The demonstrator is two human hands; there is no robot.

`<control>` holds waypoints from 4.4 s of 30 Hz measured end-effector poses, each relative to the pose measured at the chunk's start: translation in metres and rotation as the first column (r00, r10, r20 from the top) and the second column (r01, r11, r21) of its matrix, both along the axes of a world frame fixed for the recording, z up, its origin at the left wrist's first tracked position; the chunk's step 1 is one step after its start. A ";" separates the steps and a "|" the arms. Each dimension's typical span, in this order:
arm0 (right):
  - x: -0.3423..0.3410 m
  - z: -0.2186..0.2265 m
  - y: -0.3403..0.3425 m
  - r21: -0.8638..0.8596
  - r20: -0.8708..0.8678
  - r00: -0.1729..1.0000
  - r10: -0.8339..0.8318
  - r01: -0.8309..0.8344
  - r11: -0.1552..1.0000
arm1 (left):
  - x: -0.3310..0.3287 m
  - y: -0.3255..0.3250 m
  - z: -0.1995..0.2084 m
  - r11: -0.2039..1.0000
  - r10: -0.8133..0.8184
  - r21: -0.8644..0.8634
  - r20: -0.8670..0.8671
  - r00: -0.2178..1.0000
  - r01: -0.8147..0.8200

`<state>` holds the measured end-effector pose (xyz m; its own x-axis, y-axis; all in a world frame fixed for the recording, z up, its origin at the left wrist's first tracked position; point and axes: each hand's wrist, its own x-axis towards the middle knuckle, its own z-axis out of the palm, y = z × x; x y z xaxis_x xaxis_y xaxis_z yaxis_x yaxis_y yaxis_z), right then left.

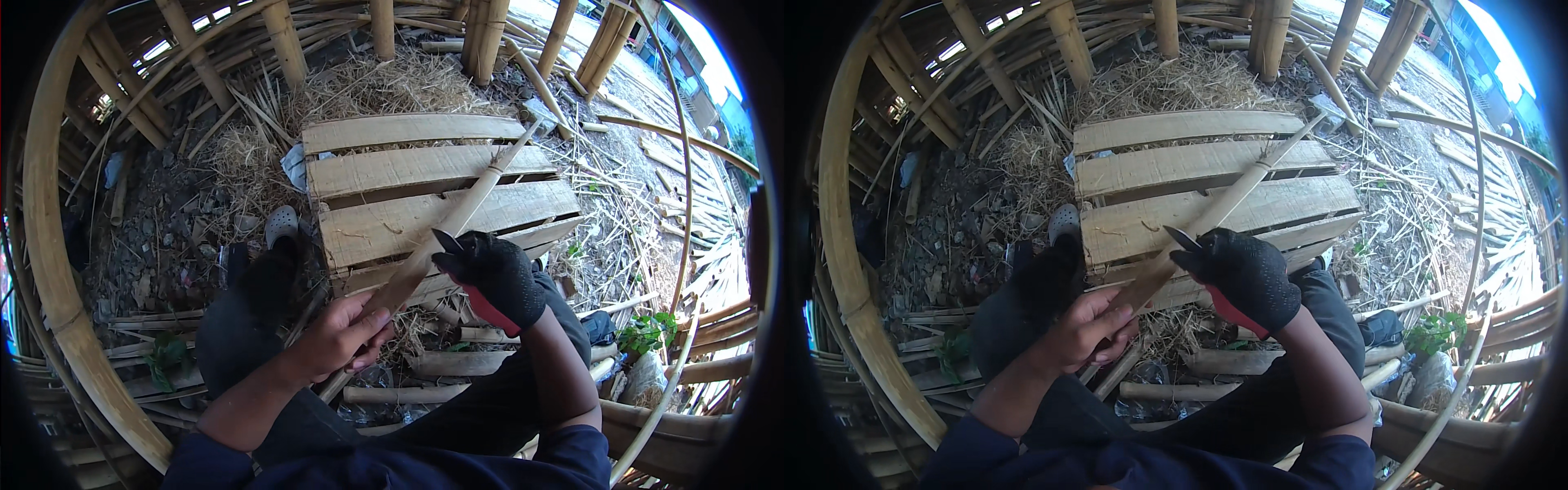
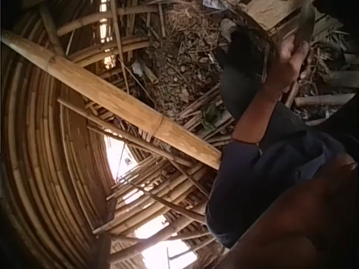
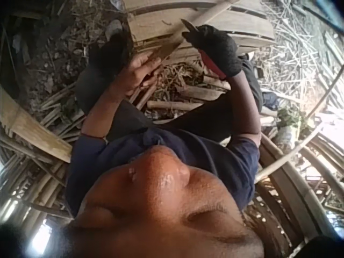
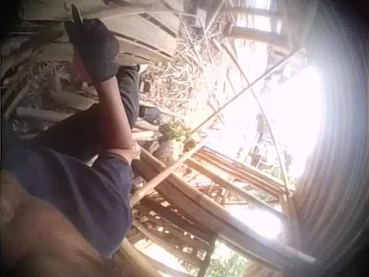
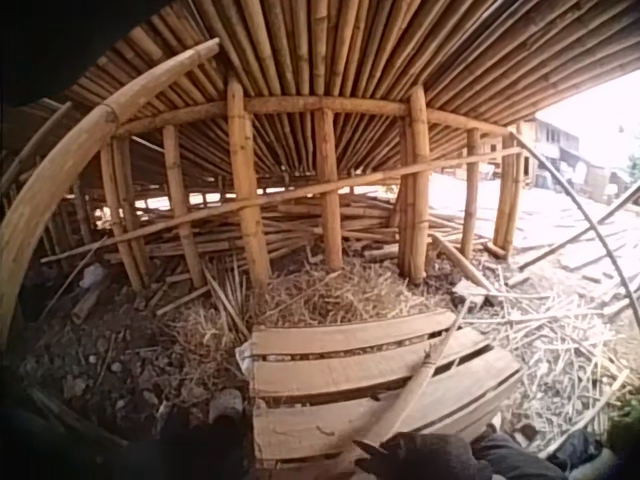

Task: The person shaves a thin bamboo strip using a knife by drawing the blade along the wood while resting the strip on a wooden crate.

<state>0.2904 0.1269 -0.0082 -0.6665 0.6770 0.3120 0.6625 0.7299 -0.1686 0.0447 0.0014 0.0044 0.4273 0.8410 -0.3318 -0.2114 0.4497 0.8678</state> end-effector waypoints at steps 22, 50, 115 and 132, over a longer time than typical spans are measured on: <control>-0.011 0.058 -0.079 0.133 0.167 0.973 0.157 -0.180 0.975 | 0.008 -0.007 0.001 1.000 0.017 0.006 -0.134 0.991 -0.016; -0.012 -0.007 0.051 0.215 0.375 0.927 -0.002 -0.085 0.973 | 0.008 -0.025 -0.027 0.961 0.157 0.271 -0.404 0.901 -0.047; -0.032 0.132 0.051 -0.879 0.213 0.972 0.102 0.145 0.455 | 0.004 0.000 0.003 0.942 -0.078 -0.319 0.088 0.993 0.102; -0.088 0.164 0.126 -0.635 -0.517 0.708 -0.481 0.059 0.770 | -0.013 -0.010 0.013 0.943 -0.072 -0.316 0.100 0.992 0.101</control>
<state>0.2029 0.2529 0.1562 -0.2129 0.9726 0.0932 0.3937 0.1727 -0.9029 0.0314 -0.0082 0.0174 0.5326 0.6552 -0.5358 -0.2267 0.7203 0.6556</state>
